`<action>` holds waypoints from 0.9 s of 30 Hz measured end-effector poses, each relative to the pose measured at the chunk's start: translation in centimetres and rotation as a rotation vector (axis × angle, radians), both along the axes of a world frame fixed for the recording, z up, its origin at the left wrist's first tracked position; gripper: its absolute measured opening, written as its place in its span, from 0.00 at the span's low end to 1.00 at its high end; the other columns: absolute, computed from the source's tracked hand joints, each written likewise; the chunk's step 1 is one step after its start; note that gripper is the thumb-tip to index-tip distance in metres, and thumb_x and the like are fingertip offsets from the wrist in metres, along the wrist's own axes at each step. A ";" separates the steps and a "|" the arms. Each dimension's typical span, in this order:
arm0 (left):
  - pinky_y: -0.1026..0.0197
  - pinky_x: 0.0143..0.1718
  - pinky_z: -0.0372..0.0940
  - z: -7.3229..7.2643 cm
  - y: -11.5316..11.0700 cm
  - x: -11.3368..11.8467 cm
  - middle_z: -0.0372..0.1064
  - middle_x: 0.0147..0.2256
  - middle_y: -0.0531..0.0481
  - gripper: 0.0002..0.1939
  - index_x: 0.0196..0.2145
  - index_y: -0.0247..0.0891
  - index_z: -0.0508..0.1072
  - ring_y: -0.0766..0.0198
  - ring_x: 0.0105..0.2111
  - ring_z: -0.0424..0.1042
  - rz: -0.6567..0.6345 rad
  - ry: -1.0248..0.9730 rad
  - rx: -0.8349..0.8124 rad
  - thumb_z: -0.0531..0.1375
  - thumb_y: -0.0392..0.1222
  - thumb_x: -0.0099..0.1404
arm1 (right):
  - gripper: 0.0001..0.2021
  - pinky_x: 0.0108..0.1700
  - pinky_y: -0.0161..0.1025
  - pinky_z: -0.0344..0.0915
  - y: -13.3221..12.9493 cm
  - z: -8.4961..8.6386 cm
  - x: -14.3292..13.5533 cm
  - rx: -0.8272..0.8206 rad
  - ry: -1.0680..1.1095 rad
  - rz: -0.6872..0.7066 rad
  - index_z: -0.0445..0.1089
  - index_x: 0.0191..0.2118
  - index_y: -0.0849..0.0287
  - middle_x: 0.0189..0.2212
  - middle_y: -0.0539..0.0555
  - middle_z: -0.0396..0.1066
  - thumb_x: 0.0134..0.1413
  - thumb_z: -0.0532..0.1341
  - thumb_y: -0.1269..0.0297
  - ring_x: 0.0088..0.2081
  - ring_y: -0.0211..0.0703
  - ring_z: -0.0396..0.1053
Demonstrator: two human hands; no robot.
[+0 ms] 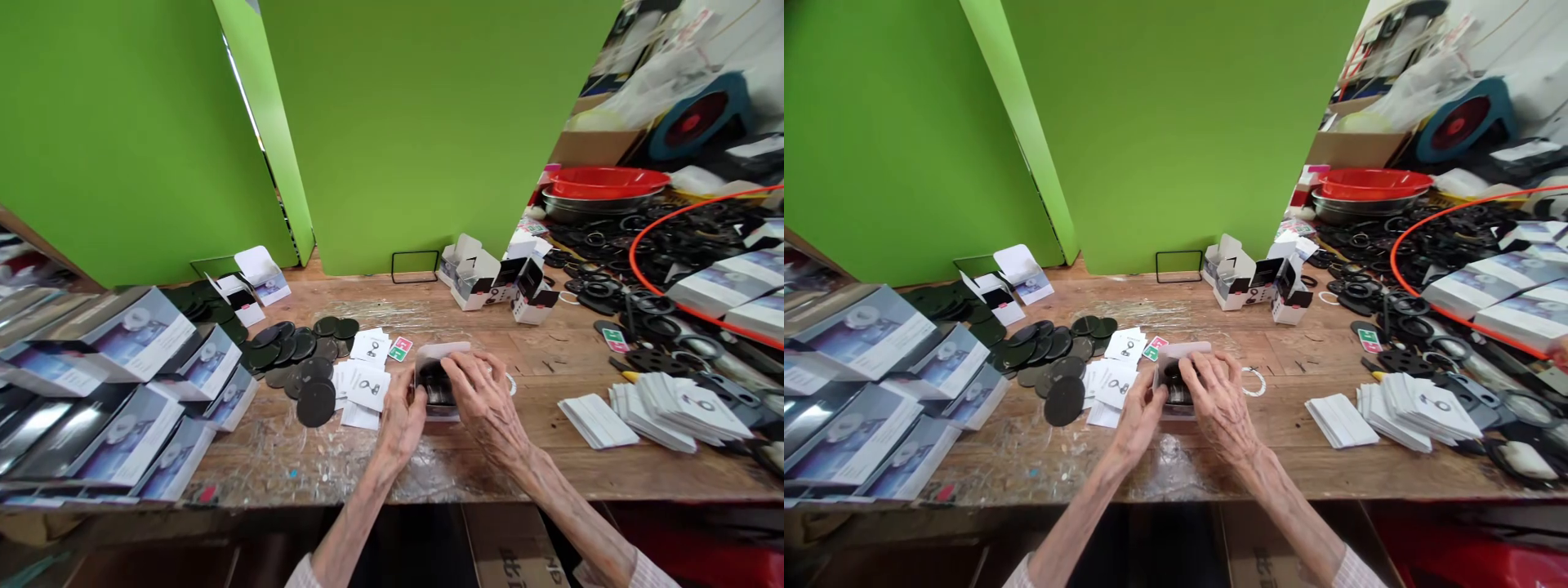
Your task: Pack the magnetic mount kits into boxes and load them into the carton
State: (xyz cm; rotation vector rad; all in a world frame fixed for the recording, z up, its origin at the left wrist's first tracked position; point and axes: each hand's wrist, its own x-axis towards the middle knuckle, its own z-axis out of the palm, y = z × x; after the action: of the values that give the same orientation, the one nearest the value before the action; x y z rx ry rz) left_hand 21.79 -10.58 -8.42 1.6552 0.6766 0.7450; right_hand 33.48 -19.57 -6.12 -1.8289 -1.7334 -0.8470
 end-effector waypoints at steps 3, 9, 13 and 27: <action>0.55 0.50 0.64 -0.1 0.1 0.0 0.65 0.42 0.46 0.16 0.47 0.39 0.73 0.59 0.44 0.68 0.059 0.027 0.027 0.55 0.35 0.61 | 0.11 0.54 0.53 0.53 0.0 0.1 -0.2 -0.069 0.016 0.012 0.69 0.44 0.62 0.42 0.59 0.71 0.63 0.51 0.73 0.47 0.50 0.66; 0.53 0.56 0.62 -1.0 -1.1 -1.2 0.64 0.52 0.45 0.26 0.58 0.43 0.58 0.59 0.53 0.66 0.047 -0.144 0.084 0.59 0.40 0.63 | 0.17 0.56 0.52 0.60 -2.1 -0.8 -0.1 0.070 0.455 0.073 0.60 0.57 0.58 0.54 0.62 0.63 0.65 0.47 0.70 0.55 0.49 0.62; 0.54 0.56 0.63 -1.8 -1.7 -1.6 0.66 0.51 0.45 0.19 0.55 0.43 0.63 0.60 0.53 0.66 0.081 -0.132 0.372 0.56 0.39 0.67 | 0.16 0.57 0.47 0.63 -2.8 -2.6 0.0 0.072 1.227 0.124 0.59 0.56 0.53 0.54 0.56 0.65 0.66 0.50 0.57 0.55 0.46 0.64; 0.49 0.55 0.63 -0.3 2.7 -2.7 0.61 0.51 0.45 0.21 0.51 0.44 0.66 0.56 0.54 0.64 -0.319 -0.031 0.415 0.63 0.45 0.60 | 0.17 0.60 0.54 0.60 -4.0 -3.7 1.8 -0.143 0.720 0.221 0.60 0.56 0.50 0.60 0.58 0.58 0.63 0.55 0.57 0.61 0.50 0.58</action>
State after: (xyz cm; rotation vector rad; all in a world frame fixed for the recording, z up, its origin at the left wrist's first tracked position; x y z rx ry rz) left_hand 19.11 -7.86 -8.76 2.0628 0.2298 0.7061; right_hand 35.32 -23.53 -9.85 -1.6872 -1.4879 0.0441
